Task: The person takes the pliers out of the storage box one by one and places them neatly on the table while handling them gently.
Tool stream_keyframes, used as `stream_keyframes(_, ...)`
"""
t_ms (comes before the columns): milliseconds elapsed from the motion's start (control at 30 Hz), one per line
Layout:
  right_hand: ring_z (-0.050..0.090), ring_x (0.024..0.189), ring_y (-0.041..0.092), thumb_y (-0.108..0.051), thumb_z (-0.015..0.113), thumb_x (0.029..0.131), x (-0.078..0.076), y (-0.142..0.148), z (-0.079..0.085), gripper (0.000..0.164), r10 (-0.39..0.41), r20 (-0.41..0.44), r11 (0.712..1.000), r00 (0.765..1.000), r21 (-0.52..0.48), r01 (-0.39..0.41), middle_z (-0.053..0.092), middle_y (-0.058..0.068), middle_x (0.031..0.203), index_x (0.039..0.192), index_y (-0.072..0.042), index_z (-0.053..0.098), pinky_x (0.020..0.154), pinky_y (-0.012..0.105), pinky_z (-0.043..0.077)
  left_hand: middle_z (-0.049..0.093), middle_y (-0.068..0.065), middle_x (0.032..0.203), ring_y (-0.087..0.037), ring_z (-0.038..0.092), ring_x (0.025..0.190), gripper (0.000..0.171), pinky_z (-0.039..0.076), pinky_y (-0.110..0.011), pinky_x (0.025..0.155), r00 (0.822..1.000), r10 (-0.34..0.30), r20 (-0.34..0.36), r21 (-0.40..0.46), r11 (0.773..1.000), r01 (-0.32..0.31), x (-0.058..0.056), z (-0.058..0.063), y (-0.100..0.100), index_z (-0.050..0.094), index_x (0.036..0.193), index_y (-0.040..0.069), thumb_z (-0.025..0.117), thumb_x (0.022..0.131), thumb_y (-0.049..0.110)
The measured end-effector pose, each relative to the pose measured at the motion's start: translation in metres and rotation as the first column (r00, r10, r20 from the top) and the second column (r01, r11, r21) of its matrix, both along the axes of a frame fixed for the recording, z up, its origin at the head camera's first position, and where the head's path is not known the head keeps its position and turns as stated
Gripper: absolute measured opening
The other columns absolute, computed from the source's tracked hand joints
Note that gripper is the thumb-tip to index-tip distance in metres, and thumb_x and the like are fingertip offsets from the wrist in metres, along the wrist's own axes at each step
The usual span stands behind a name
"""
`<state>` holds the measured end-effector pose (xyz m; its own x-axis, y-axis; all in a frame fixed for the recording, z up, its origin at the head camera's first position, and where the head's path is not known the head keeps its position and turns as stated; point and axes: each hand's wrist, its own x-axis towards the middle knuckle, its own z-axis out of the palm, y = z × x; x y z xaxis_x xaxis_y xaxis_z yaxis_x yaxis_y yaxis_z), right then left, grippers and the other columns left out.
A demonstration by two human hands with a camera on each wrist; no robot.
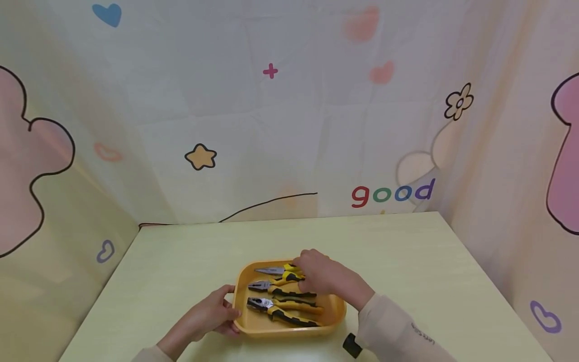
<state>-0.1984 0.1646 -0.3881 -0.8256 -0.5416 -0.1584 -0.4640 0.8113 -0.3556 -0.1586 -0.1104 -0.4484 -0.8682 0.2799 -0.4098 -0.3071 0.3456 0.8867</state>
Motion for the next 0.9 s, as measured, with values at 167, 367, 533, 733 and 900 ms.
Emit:
stream_keyframes(167,0.060,0.106,0.031,-0.005,0.076,0.090,0.000,0.003,0.016,0.042,0.020,-0.023,1.000,1.000,0.002,-0.020,0.065,0.017,0.117,0.129,0.007,0.065,0.094,0.049,0.058,0.062,-0.024,0.093,-0.018,0.069,0.059,0.062,0.065,-0.034,0.060,1.000,0.003,0.003,-0.007,1.000,-0.003,-0.001,-0.002,0.000,0.027,0.150,-0.013,0.060,0.098,-0.010)
stream_keyframes(367,0.060,0.101,0.028,-0.005,0.076,0.090,0.000,0.004,0.032,0.042,0.035,-0.048,0.999,0.998,0.007,-0.035,0.065,0.016,0.114,0.129,0.008,0.065,0.091,0.046,0.059,0.062,-0.024,0.093,-0.018,0.068,0.060,0.063,0.066,-0.036,0.061,1.000,0.004,0.009,-0.011,1.000,-0.004,-0.001,-0.001,0.000,0.028,0.151,-0.012,0.060,0.098,-0.010)
stream_keyframes(533,0.060,0.105,0.030,-0.006,0.078,0.090,0.000,0.004,0.039,0.045,0.025,-0.054,1.000,0.998,0.018,-0.024,0.065,0.017,0.118,0.130,0.006,0.065,0.094,0.047,0.059,0.063,-0.023,0.093,-0.017,0.068,0.060,0.064,0.066,-0.036,0.062,1.000,-0.001,0.013,-0.015,1.000,0.001,-0.002,0.000,0.000,0.028,0.153,-0.012,0.060,0.098,-0.009)
stream_keyframes(733,0.060,0.101,0.027,-0.009,0.078,0.091,0.000,0.006,0.046,0.042,0.056,-0.071,0.998,0.996,0.003,-0.056,0.066,0.014,0.114,0.129,0.005,0.066,0.092,0.044,0.060,0.063,-0.024,0.093,-0.017,0.068,0.059,0.064,0.066,-0.037,0.062,1.000,0.004,0.018,-0.008,1.000,-0.003,-0.001,-0.001,0.001,0.027,0.153,-0.012,0.060,0.098,-0.010)
stream_keyframes(900,0.060,0.096,0.024,-0.008,0.076,0.092,-0.001,0.009,0.053,0.036,0.092,-0.109,0.996,0.990,-0.002,-0.093,0.067,0.010,0.108,0.125,0.004,0.069,0.088,0.042,0.060,0.063,-0.025,0.093,-0.018,0.067,0.059,0.064,0.066,-0.037,0.062,1.000,0.009,0.015,-0.017,1.000,-0.009,-0.001,0.000,0.001,0.028,0.153,-0.012,0.060,0.098,-0.010)
